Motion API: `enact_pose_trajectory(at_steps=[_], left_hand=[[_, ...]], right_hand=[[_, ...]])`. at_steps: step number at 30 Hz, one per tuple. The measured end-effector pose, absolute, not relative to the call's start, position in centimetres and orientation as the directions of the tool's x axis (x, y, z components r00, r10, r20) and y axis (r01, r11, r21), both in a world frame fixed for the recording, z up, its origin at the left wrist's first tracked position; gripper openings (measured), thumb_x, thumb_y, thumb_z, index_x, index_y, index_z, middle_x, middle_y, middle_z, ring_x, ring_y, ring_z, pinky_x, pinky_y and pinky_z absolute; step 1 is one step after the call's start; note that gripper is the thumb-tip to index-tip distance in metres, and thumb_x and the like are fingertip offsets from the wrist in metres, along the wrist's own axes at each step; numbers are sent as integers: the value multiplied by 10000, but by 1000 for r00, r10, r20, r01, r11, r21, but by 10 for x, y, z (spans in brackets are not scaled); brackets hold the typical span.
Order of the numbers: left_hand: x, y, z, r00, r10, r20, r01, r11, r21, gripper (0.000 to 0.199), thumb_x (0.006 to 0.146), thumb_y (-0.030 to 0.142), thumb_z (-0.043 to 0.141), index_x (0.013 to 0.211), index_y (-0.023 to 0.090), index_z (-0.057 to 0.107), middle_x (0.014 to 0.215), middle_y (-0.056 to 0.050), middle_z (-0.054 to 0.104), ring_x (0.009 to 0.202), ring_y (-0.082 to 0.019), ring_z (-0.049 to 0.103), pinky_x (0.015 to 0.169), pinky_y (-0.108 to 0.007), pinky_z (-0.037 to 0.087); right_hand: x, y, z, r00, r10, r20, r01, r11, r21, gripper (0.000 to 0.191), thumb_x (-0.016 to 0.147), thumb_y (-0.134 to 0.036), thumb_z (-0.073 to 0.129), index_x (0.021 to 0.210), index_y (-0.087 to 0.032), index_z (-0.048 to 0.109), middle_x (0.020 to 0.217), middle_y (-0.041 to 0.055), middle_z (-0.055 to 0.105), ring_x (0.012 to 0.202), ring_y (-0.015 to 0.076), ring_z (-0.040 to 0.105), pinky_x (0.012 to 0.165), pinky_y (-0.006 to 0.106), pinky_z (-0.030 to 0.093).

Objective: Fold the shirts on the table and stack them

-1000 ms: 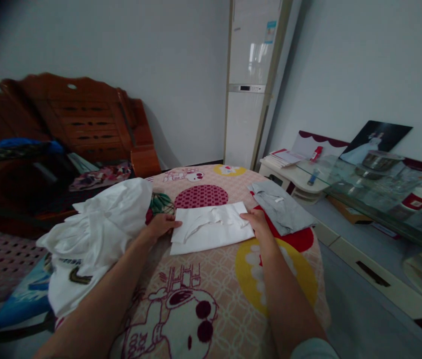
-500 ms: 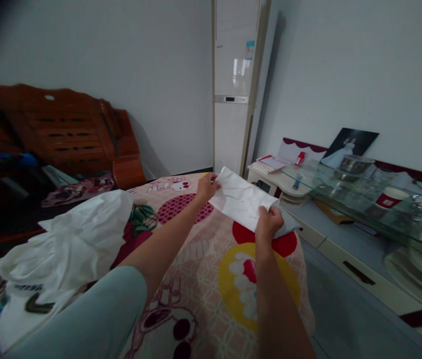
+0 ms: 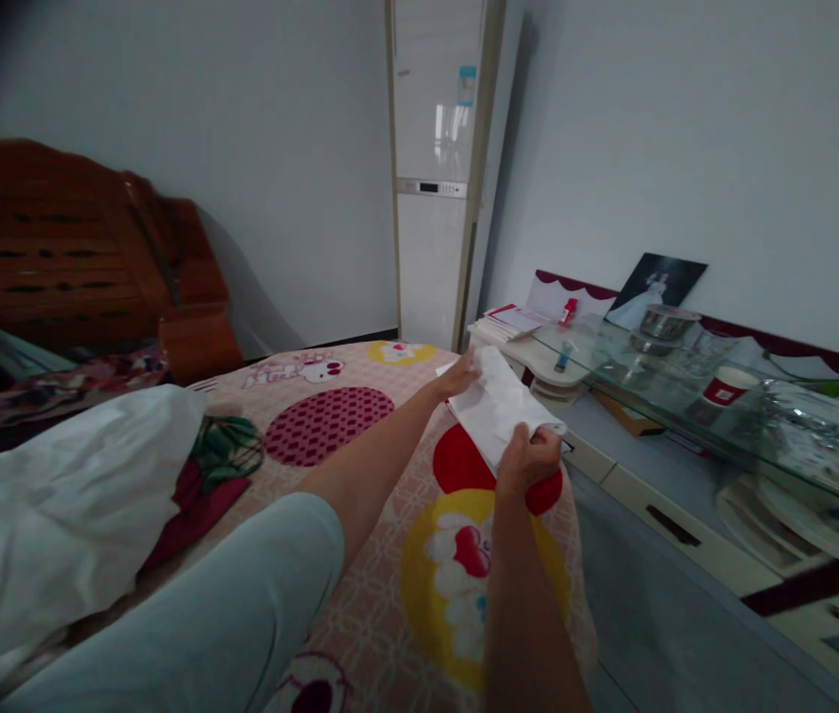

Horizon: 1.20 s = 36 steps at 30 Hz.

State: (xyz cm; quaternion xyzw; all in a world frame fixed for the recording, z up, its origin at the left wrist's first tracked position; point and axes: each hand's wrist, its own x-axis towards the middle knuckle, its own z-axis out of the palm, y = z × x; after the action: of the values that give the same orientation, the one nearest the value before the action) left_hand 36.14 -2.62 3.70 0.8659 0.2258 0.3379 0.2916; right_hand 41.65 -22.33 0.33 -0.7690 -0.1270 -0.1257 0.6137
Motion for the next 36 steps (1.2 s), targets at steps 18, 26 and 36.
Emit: enact_pose_trajectory(at_steps=[18,26,36], left_hand=[[144,-102,6,460,784,418,653,-617,439,408,820,169,618,1228,162,624,1364,-141,591,1328,-272,504,1145,-448,379],[6,-124,57,73,856,511,943,-226,244,377,800,187,596,1171,129,631,1312,-174,600,1253,-300,537,1068,-426,421],[-76,-140,93,-258,942,214,947,202,250,88,744,170,630,814,153,682,984,-162,695,995,-330,642,818,-391,483]], right_hand=[[324,-195,-18,239,700,673,894,112,-434,251,866,-199,453,1000,-185,664,938,105,701,900,234,599,824,337,452],[301,-188,-36,-36,924,382,966,130,-225,175,890,-177,513,825,-182,675,882,83,679,879,201,588,761,277,412],[309,-190,-40,-96,913,397,942,212,-261,163,871,-156,517,829,-177,673,904,87,675,914,210,574,824,296,427]])
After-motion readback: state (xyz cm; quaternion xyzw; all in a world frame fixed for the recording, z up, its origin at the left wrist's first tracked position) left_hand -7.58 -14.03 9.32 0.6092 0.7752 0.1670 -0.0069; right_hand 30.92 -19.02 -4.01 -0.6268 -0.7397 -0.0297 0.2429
